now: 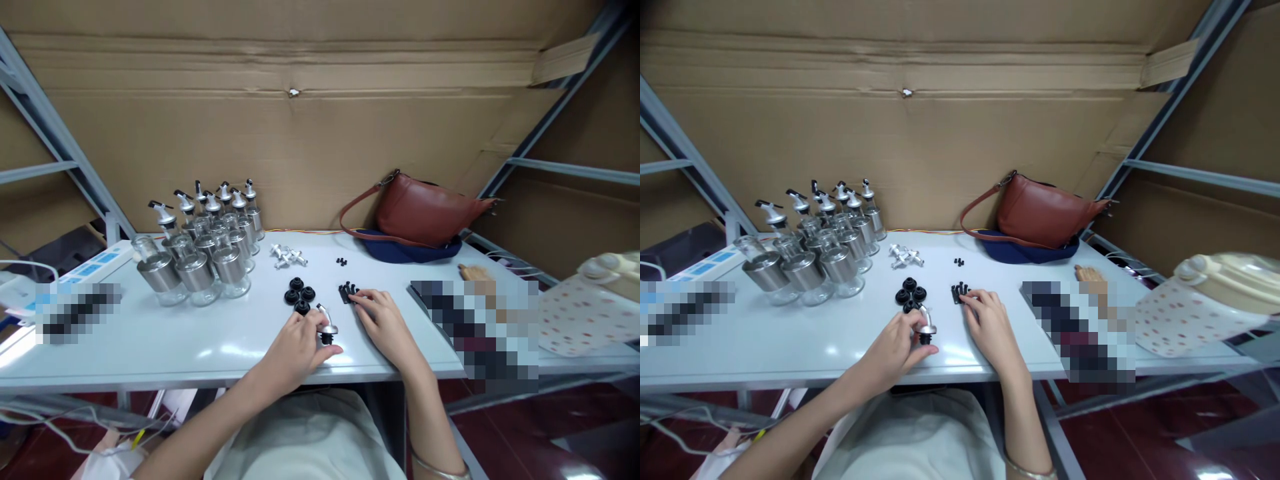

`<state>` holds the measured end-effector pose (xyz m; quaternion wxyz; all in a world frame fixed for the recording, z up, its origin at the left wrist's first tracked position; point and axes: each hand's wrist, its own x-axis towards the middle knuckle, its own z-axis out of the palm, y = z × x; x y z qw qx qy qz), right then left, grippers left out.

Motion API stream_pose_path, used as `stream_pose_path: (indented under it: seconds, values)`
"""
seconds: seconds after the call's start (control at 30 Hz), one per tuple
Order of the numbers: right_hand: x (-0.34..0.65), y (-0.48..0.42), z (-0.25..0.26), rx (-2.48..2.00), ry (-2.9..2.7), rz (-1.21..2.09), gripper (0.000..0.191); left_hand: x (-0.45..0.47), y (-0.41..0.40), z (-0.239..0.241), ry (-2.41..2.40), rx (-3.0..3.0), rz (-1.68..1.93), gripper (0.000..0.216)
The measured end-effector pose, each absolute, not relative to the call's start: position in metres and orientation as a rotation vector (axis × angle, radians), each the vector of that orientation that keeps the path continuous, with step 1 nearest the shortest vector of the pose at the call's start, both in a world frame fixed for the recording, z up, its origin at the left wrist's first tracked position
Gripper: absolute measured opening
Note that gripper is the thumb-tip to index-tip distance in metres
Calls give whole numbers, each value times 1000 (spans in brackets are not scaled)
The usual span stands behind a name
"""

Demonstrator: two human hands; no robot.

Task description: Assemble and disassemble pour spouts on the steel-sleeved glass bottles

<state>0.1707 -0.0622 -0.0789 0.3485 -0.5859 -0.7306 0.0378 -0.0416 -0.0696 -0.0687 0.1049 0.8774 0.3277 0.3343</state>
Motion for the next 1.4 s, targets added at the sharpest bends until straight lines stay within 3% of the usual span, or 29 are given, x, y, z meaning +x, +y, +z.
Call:
stream_pose_path:
  seconds: [0.63, 0.77, 0.9, 1.1, 1.4]
  values:
    - [169, -64, -71, -1495, -1887, 234, 24, -40, -71, -63, 881, 2643, 1057, 27]
    - [152, -69, -66, -1365, -1734, 214, 24, -40, -71, -64, 879, 2684, 1049, 20]
    - [122, -77, -59, -1101, -1711, 436, 30, -41, -72, -63, 853, 2721, 1030, 15]
    - [114, -82, -55, -970, -1613, 670, 22, -43, -72, -66, 849, 2702, 1037, 23]
    - [119, -80, -61, -1039, -1427, 730, 18, -44, -72, -65, 798, 2313, 1229, 37]
